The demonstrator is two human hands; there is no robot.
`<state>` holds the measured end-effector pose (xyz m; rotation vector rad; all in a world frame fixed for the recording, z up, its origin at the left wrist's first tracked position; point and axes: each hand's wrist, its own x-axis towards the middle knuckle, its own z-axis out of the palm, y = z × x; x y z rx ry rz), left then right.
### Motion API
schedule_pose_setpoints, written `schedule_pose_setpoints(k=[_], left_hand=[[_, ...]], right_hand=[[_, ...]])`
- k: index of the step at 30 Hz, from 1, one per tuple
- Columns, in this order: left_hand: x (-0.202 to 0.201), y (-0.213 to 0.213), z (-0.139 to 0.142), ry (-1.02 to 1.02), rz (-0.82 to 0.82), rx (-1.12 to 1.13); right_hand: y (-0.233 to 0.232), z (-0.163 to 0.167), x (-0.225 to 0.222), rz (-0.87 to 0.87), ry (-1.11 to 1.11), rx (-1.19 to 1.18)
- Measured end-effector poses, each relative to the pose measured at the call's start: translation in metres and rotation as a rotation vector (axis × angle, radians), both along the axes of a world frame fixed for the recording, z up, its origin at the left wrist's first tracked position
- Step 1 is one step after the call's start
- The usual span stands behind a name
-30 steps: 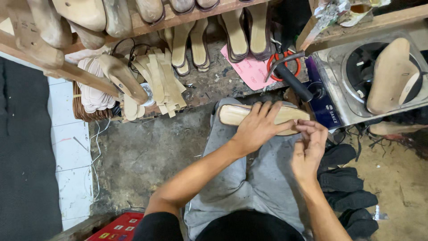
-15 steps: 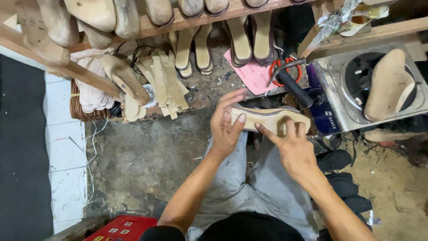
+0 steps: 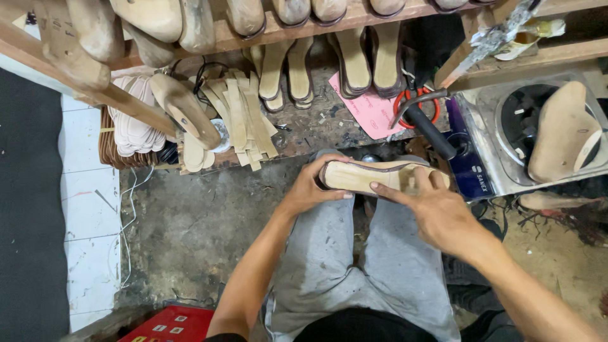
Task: The person sits on the floor in front of a rack of wooden shoe lasts, picks up a last and an insole board, fits the insole onto the last, and uses a hammer to tap and seat the sole pieces onto the last, handling several lasts and soles one at a time.
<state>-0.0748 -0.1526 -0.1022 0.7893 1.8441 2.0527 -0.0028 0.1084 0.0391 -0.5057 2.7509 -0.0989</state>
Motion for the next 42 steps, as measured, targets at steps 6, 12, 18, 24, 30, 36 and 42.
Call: schedule_pose_setpoints(k=[6, 12, 18, 24, 30, 36, 42], left_hand=[[-0.001, -0.003, -0.006, 0.063, 0.038, -0.059], [0.002, -0.003, -0.011, 0.033, 0.039, -0.052], [0.004, -0.003, -0.017, -0.006, 0.057, -0.031], [0.001, -0.003, -0.019, 0.015, 0.067, -0.05], [0.0, -0.001, -0.016, -0.066, 0.035, 0.017], [-0.006, -0.003, -0.016, 0.018, 0.066, -0.031], [-0.005, -0.001, -0.014, -0.092, 0.047, -0.078]], right_hand=[[0.004, -0.034, -0.122, -0.041, 0.098, -0.545], [-0.033, -0.145, -0.223, 0.125, 0.185, -0.468], [-0.069, -0.181, -0.262, 0.171, 0.166, -0.414], [-0.095, -0.192, -0.28, 0.202, 0.213, -0.199], [-0.101, -0.167, -0.276, 0.276, 0.176, -0.226], [-0.079, -0.067, -0.215, 0.121, 0.068, -0.837], [-0.05, -0.023, -0.109, -0.085, -0.067, -1.017]])
